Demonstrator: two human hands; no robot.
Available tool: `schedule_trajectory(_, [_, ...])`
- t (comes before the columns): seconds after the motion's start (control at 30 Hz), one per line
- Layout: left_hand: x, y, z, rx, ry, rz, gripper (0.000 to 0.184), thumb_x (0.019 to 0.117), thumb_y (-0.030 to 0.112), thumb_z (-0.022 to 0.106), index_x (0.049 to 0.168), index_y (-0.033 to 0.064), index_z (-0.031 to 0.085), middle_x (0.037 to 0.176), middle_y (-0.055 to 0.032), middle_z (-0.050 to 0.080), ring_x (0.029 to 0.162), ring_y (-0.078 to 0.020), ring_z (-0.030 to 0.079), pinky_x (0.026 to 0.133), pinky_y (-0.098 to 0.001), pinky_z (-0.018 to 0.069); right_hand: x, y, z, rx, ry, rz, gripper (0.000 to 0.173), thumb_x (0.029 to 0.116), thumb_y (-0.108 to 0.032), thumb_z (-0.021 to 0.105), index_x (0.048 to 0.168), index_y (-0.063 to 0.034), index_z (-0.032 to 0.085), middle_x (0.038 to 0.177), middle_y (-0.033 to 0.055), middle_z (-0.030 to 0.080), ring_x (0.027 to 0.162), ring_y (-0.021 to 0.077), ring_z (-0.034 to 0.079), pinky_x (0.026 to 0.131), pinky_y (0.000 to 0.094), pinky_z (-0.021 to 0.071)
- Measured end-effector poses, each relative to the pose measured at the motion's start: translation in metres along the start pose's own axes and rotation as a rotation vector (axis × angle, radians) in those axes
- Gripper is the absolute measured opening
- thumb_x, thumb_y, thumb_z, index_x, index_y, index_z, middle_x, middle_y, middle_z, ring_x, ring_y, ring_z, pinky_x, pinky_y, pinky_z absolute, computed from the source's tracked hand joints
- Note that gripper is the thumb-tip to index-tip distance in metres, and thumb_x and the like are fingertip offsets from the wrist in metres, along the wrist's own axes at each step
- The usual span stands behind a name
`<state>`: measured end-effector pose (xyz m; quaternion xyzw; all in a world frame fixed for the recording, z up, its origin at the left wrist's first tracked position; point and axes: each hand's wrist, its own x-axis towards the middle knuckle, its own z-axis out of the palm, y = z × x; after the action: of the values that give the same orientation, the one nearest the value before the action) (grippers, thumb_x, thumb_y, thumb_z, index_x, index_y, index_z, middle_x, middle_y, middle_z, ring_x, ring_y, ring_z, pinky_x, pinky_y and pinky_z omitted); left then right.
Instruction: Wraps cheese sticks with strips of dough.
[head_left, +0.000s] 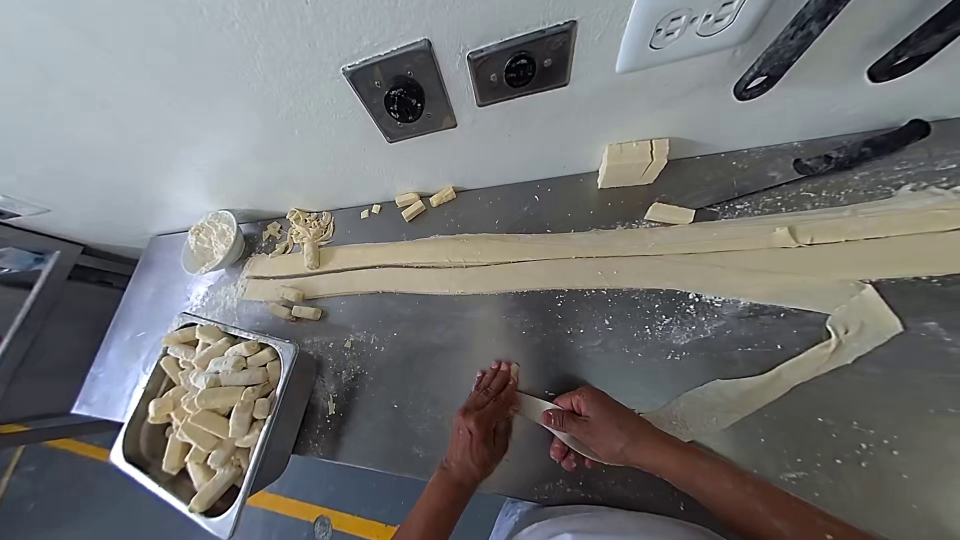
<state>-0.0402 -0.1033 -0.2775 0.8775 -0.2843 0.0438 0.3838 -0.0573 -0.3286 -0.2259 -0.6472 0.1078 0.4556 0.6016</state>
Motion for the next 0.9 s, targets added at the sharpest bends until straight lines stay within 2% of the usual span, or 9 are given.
schedule_trajectory(0.07, [-0.001,0.001,-0.002,-0.011,0.04,-0.058,0.031,0.095,0.002,0.054,0.118,-0.0121,0.07,0.121,-0.024,0.071,0.116,-0.0397,0.068,0.106,-0.0542,0.0499,-0.001,0.0,0.001,-0.001,-0.018,0.002,0.026,0.11,-0.028,0.05,0.095,-0.0093,0.059,0.078,-0.0017,0.074,0.066,0.007,0.072,0.06,0.0224,0.0573])
schedule_trajectory(0.13, [-0.001,0.003,0.004,0.017,0.04,-0.088,0.04,0.0933,0.01,0.06,0.124,-0.0156,0.064,0.126,-0.0274,0.067,0.121,-0.0439,0.064,0.108,-0.0595,0.0455,-0.002,0.0,0.002,0.0,-0.024,-0.005,0.025,0.1098,-0.027,0.05,0.095,-0.009,0.06,0.078,-0.0015,0.074,0.066,0.0071,0.072,0.06,0.0226,0.0574])
schedule_trajectory(0.27, [0.006,0.001,0.006,0.026,0.062,-0.1,0.029,0.0874,0.0,0.063,0.113,-0.0094,0.073,0.118,-0.0238,0.072,0.115,-0.0414,0.069,0.103,-0.0548,0.0521,-0.001,0.001,0.002,-0.021,-0.033,0.012,0.024,0.1098,-0.026,0.05,0.097,-0.0083,0.061,0.079,-0.0016,0.074,0.066,0.007,0.072,0.061,0.0228,0.0576])
schedule_trajectory(0.37, [0.001,0.002,0.004,0.066,0.026,-0.056,0.03,0.0949,0.006,0.058,0.116,-0.0091,0.072,0.128,-0.0292,0.066,0.122,-0.0474,0.063,0.106,-0.0577,0.0481,0.002,-0.005,0.004,-0.027,-0.084,0.023,0.024,0.1102,-0.026,0.049,0.101,-0.0068,0.061,0.079,-0.0006,0.074,0.066,0.0077,0.072,0.061,0.0234,0.0579])
schedule_trajectory(0.5, [-0.008,0.019,-0.001,0.016,-0.009,-0.125,0.035,0.0986,0.015,0.052,0.118,-0.0061,0.073,0.135,-0.0362,0.057,0.129,-0.0543,0.053,0.111,-0.0619,0.0409,0.013,-0.016,0.009,-0.015,-0.263,0.064,0.021,0.1113,-0.022,0.044,0.123,-0.0066,0.052,0.088,0.0046,0.072,0.069,0.0131,0.072,0.063,0.0278,0.0596])
schedule_trajectory(0.57, [-0.008,0.034,0.0,-0.085,-0.024,-0.213,0.033,0.0999,0.013,0.051,0.114,-0.0081,0.073,0.134,-0.0312,0.061,0.128,-0.0477,0.058,0.112,-0.056,0.0429,0.022,-0.022,0.012,-0.065,-0.24,0.049,0.025,0.11,-0.02,0.047,0.129,-0.0037,0.053,0.098,0.007,0.07,0.072,0.0132,0.07,0.065,0.0297,0.0583])
schedule_trajectory(0.7, [0.01,0.047,-0.015,-0.421,0.092,-0.565,0.025,0.0927,0.0,0.066,0.116,-0.0101,0.069,0.109,-0.0172,0.075,0.099,-0.0184,0.075,0.092,-0.0312,0.0596,0.024,-0.031,0.015,-0.337,-0.118,-0.027,0.035,0.1069,-0.032,0.056,0.115,0.0021,0.063,0.094,0.0104,0.067,0.077,0.016,0.065,0.074,0.0353,0.0535])
schedule_trajectory(0.8, [0.032,0.045,-0.045,-0.787,0.003,-0.826,0.04,0.0852,-0.008,0.072,0.123,-0.0128,0.061,0.115,-0.0167,0.073,0.103,-0.0143,0.073,0.094,-0.0285,0.0586,0.017,-0.04,0.017,-0.512,0.004,-0.184,0.044,0.1064,-0.035,0.056,0.106,0.0083,0.065,0.103,0.0219,0.063,0.096,0.0324,0.061,0.089,0.0484,0.0478])
schedule_trajectory(0.9, [0.045,0.041,-0.062,-0.909,-0.226,-0.889,0.039,0.087,-0.007,0.069,0.125,-0.0088,0.061,0.11,-0.0098,0.074,0.097,-0.0107,0.072,0.091,-0.0278,0.0583,0.012,-0.057,0.018,-0.68,-0.019,-0.241,0.04,0.1076,-0.028,0.053,0.102,0.0084,0.068,0.11,0.0248,0.065,0.105,0.0363,0.063,0.095,0.0501,0.0483])
